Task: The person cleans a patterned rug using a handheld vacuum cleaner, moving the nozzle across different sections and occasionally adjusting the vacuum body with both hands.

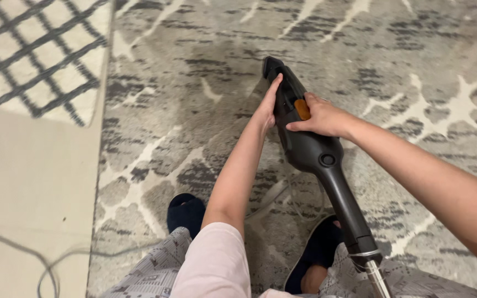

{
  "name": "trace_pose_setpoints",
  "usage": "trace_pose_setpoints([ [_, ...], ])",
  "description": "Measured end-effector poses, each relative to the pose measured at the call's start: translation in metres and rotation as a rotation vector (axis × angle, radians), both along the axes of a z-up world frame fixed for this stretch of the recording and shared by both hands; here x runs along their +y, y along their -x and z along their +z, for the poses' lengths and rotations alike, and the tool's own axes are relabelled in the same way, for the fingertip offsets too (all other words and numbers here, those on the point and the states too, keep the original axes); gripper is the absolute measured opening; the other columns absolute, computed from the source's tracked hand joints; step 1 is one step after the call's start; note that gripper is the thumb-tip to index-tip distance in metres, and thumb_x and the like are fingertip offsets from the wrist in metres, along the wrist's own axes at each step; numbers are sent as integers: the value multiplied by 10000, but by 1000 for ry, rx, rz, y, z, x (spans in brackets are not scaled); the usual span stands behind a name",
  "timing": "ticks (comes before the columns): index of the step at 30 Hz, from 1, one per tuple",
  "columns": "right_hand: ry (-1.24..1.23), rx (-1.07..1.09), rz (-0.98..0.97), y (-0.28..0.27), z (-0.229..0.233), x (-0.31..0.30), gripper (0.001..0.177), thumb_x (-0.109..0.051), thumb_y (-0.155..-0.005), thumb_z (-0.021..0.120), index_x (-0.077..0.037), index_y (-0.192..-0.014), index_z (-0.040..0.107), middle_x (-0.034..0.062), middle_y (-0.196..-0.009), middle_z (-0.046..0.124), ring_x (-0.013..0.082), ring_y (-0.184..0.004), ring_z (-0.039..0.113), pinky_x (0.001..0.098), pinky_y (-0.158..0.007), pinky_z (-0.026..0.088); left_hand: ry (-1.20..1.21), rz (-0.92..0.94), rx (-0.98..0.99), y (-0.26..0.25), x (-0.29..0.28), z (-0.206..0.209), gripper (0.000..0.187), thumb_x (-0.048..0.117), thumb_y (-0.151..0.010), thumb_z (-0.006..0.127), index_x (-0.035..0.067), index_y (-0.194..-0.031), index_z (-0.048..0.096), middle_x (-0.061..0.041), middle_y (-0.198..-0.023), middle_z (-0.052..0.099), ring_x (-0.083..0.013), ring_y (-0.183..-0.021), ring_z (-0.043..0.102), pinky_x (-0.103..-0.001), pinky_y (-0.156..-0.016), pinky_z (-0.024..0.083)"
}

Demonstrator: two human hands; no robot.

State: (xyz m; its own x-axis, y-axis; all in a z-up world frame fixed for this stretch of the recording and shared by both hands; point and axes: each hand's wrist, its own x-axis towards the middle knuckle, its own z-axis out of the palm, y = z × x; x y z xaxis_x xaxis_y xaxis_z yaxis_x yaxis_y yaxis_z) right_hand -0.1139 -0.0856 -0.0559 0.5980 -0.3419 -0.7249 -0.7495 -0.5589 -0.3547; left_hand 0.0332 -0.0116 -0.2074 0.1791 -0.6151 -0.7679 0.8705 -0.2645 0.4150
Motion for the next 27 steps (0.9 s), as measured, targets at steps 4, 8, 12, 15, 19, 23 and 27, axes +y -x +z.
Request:
trace_pose_setpoints([
  [4, 1, -67, -55, 34, -2, -20, 1324, -722, -708, 734, 87, -1583, 157, 298, -1623, 275, 405, -1447, 418, 404, -1164, 405, 106, -70, 66, 30, -26, -13, 946, 738, -736, 679, 63, -1393, 600, -176, -1317, 669, -332, -1173, 659, -503, -972, 549],
  [8, -9, -169, -41, 47, -7, -19, 1291, -753, -765, 696, 83, -1577, 142, 289, -1670, 143, 414, -1517, 244, 423, -1188, 294, 137, -32, 64, 34, -32, -25, 926, 713, -742, 700, 71, -1400, 592, -172, -1325, 659, -331, -1172, 650, -495, -974, 549],
  [12, -75, -172, -67, 27, -8, -10, 1318, -744, -726, 696, 77, -1586, 125, 286, -1666, 151, 407, -1512, 263, 399, -1190, 312, 73, 8, 68, 13, -16, -30, 893, 708, -757, 712, 90, -1389, 584, -144, -1299, 671, -307, -1159, 660, -478, -980, 545],
  [15, -65, -115, -29, 3, -6, 0, 1332, -716, -689, 713, 64, -1601, 135, 276, -1662, 196, 385, -1507, 317, 387, -1193, 346, 116, 87, 119, 3, 5, -27, 841, 682, -728, 738, 87, -1314, 641, -122, -1219, 718, -294, -1090, 690, -479, -951, 569],
  [19, -81, -135, 79, -29, -3, 23, 1306, -710, -705, 712, 53, -1598, 140, 245, -1681, 177, 361, -1517, 298, 383, -1192, 339, 120, 147, 105, -29, 47, -25, 805, 702, -740, 727, 60, -1223, 689, -152, -1092, 745, -315, -981, 711, -499, -891, 581],
  [23, -110, -178, 198, -61, -3, 55, 1280, -709, -731, 717, 38, -1596, 139, 230, -1681, 171, 338, -1553, 229, 392, -1227, 288, 112, 267, 118, -53, 99, -16, 725, 686, -771, 737, 73, -1158, 703, -133, -1053, 742, -309, -940, 712, -497, -874, 591],
  [27, -160, -41, 351, -86, 7, 96, 1260, -720, -751, 686, -29, -1605, 69, 182, -1695, 75, 330, -1559, 122, 432, -1214, 253, -11, 353, 71, -59, 160, 3, 701, 695, -743, 698, 113, -1133, 726, -101, -997, 772, -279, -892, 740, -476, -808, 599],
])
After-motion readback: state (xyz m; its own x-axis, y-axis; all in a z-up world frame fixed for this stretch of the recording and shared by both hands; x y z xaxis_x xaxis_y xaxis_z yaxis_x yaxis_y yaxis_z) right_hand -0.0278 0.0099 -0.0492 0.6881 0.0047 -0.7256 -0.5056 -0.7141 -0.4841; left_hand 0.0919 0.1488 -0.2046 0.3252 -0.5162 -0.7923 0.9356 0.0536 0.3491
